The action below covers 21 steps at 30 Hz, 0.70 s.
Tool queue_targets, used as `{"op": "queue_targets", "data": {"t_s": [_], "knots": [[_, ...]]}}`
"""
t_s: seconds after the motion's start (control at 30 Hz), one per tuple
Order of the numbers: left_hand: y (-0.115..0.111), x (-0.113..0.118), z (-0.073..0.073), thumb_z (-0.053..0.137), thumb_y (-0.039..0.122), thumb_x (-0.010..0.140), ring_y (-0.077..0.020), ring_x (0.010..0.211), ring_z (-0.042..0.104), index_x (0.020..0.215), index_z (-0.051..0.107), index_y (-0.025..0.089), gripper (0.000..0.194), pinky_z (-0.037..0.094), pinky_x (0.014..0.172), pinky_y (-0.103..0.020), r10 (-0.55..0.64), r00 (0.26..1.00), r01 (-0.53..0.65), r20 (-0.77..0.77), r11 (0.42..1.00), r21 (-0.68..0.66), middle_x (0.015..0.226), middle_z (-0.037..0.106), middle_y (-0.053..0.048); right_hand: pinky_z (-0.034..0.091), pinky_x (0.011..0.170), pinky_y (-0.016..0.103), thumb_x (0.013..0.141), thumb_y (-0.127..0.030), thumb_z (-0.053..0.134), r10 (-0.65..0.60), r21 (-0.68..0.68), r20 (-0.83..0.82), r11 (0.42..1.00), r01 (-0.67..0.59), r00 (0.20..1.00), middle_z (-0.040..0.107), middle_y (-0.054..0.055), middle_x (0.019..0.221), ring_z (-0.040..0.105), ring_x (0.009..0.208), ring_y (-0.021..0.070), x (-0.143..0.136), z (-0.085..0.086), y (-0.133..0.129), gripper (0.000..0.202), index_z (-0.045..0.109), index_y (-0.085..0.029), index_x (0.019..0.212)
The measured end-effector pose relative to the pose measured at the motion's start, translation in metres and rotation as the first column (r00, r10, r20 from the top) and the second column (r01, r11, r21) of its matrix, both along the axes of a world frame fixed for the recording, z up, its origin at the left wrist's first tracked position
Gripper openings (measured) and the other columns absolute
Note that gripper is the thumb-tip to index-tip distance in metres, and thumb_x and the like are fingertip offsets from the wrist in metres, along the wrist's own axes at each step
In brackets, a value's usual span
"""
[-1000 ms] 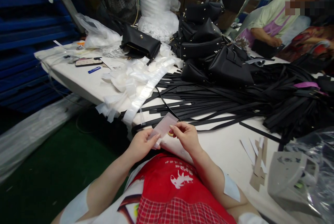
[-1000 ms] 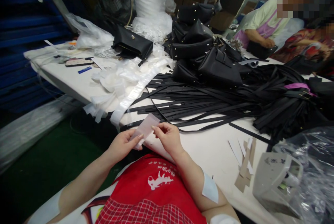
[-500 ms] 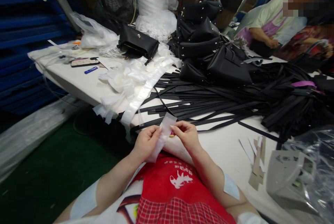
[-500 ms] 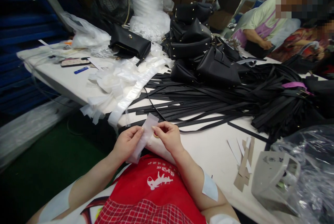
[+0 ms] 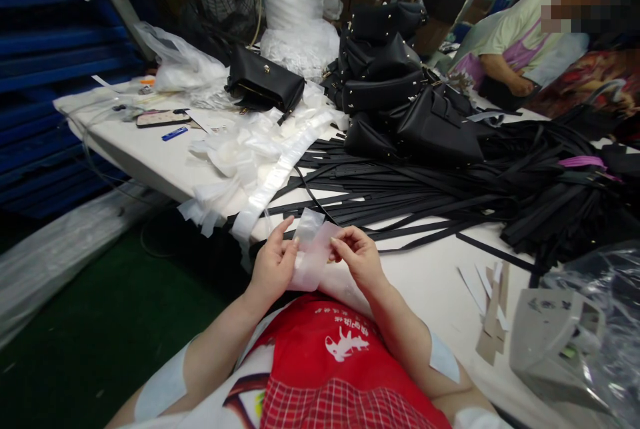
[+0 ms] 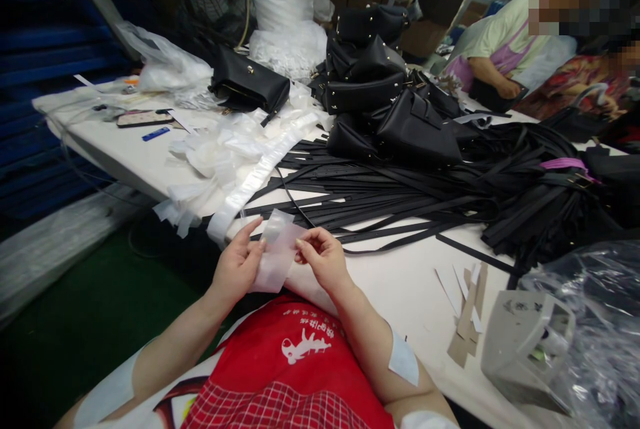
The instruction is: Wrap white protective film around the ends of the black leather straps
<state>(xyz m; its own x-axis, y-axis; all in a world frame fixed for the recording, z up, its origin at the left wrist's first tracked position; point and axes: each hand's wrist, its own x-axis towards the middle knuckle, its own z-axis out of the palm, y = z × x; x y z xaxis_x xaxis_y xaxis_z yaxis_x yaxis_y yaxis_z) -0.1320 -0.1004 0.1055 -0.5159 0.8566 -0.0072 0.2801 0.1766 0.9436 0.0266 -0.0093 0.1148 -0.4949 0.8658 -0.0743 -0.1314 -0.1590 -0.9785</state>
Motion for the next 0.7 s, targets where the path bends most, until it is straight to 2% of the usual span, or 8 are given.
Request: {"op": "queue_targets", "data": {"t_s": [0.07, 0.13, 0.2, 0.3, 0.43, 0.53, 0.6, 0.7], "knots": [[0.000, -0.003, 0.002, 0.049, 0.032, 0.091, -0.0152, 0.071, 0.064, 0.133, 0.050, 0.021, 0.044, 0.050, 0.071, -0.025, -0.083, 0.996, 0.085, -0.043, 0.996, 0.034, 0.091, 0.073, -0.002, 0.047, 0.048, 0.023, 0.069, -0.041, 0.077, 0.039, -0.047, -0.016, 0.998, -0.040, 0.999, 0.063, -0.003, 0.059, 0.056, 0.049, 0.0110, -0.001, 0.001, 0.001, 0.026, 0.065, -0.019, 0.076], [-0.001, -0.005, 0.005, 0.045, 0.024, 0.091, -0.0184, 0.090, 0.065, 0.115, 0.066, 0.020, 0.032, 0.048, 0.085, -0.028, -0.174, 0.980, 0.180, -0.096, 0.981, 0.069, 0.102, 0.072, -0.004, 0.048, 0.050, 0.024, 0.069, -0.039, 0.077, 0.061, -0.042, -0.003, 0.997, -0.061, 0.998, 0.067, -0.001, 0.065, 0.056, 0.052, 0.0109, -0.001, 0.001, 0.001, 0.024, 0.070, -0.019, 0.082], [-0.002, -0.005, 0.009, 0.041, 0.021, 0.091, -0.0206, 0.096, 0.064, 0.101, 0.072, 0.020, 0.032, 0.048, 0.089, -0.030, -0.281, 0.955, 0.290, -0.094, 0.952, 0.095, 0.104, 0.072, -0.005, 0.048, 0.053, 0.025, 0.070, -0.039, 0.076, 0.073, -0.033, 0.019, 0.997, -0.072, 0.997, 0.070, 0.001, 0.071, 0.057, 0.054, 0.0116, -0.002, 0.000, 0.000, 0.026, 0.073, -0.019, 0.087], [-0.005, 0.002, 0.014, 0.046, 0.028, 0.092, -0.0226, 0.096, 0.065, 0.106, 0.072, 0.020, 0.030, 0.049, 0.088, -0.032, -0.420, 0.904, 0.427, -0.080, 0.899, 0.101, 0.105, 0.072, -0.007, 0.047, 0.052, 0.026, 0.070, -0.039, 0.076, 0.087, -0.030, 0.042, 0.996, -0.085, 0.995, 0.068, 0.001, 0.066, 0.055, 0.054, 0.0119, -0.001, -0.001, -0.001, 0.024, 0.074, -0.019, 0.081], [-0.005, 0.012, 0.016, 0.058, 0.031, 0.088, -0.0215, 0.088, 0.067, 0.098, 0.075, 0.024, 0.022, 0.050, 0.082, -0.030, -0.389, 0.909, 0.403, -0.147, 0.912, 0.081, 0.096, 0.074, -0.005, 0.046, 0.054, 0.025, 0.071, -0.038, 0.076, 0.089, 0.024, 0.062, 0.996, -0.090, 0.994, 0.063, 0.000, 0.062, 0.054, 0.055, 0.0120, 0.002, -0.001, 0.001, 0.020, 0.069, -0.019, 0.070], [-0.005, 0.014, 0.012, 0.057, 0.031, 0.089, -0.0181, 0.075, 0.065, 0.092, 0.076, 0.024, 0.021, 0.049, 0.071, -0.027, -0.381, 0.911, 0.394, -0.157, 0.918, 0.054, 0.083, 0.073, -0.004, 0.048, 0.066, 0.028, 0.073, -0.036, 0.075, 0.068, 0.200, 0.098, 0.976, -0.087, 0.993, 0.065, 0.003, 0.075, 0.059, 0.070, 0.0153, 0.004, -0.003, 0.004, 0.017, 0.069, -0.020, 0.070], [-0.005, 0.013, 0.010, 0.056, 0.030, 0.090, -0.0174, 0.074, 0.065, 0.090, 0.077, 0.023, 0.022, 0.048, 0.072, -0.026, -0.398, 0.901, 0.410, -0.171, 0.911, 0.043, 0.082, 0.072, -0.004, 0.047, 0.070, 0.029, 0.074, -0.034, 0.075, 0.059, 0.278, 0.108, 0.957, -0.087, 0.992, 0.064, 0.003, 0.079, 0.058, 0.076, 0.0160, 0.005, -0.003, 0.005, 0.015, 0.069, -0.021, 0.070], [-0.004, 0.012, 0.008, 0.053, 0.030, 0.091, -0.0173, 0.077, 0.065, 0.093, 0.076, 0.024, 0.024, 0.048, 0.073, -0.026, -0.423, 0.888, 0.434, -0.179, 0.900, 0.028, 0.084, 0.072, -0.004, 0.045, 0.068, 0.028, 0.074, -0.035, 0.075, 0.071, 0.280, 0.112, 0.955, -0.100, 0.991, 0.061, 0.001, 0.074, 0.055, 0.070, 0.0148, 0.006, -0.004, 0.005, 0.020, 0.065, -0.020, 0.066]]}}
